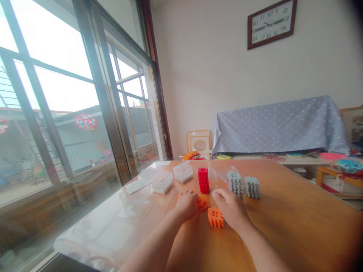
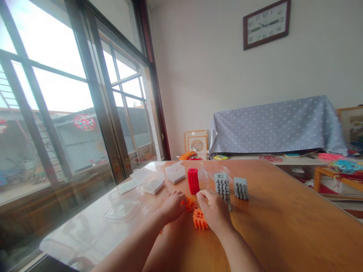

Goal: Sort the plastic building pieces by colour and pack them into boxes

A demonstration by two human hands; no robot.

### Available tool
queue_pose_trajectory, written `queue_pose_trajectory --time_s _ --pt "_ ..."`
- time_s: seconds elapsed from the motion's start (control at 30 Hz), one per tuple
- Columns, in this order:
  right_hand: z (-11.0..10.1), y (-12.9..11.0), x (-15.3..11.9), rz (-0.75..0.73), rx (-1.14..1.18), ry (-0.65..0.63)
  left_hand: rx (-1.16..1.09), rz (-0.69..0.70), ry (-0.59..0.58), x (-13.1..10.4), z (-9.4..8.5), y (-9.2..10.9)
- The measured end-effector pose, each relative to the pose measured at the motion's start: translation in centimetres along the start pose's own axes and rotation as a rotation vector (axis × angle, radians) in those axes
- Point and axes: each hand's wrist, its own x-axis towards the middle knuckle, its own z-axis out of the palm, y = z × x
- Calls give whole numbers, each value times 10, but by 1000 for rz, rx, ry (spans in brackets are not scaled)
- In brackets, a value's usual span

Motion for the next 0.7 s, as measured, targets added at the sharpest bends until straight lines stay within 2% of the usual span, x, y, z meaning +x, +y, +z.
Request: queue_pose_trajectory --time_s 0.27,0.43,0.7 --pt "-5 -3 0 20 55 9 -26 -10 -50 -9 -19 -2" --pt "-5 -3 0 39 74 9 -40 9 -61 -9 -18 2" --pt "-4 -4 0 67 93 6 -52 -49 -27 -7 -15 0"
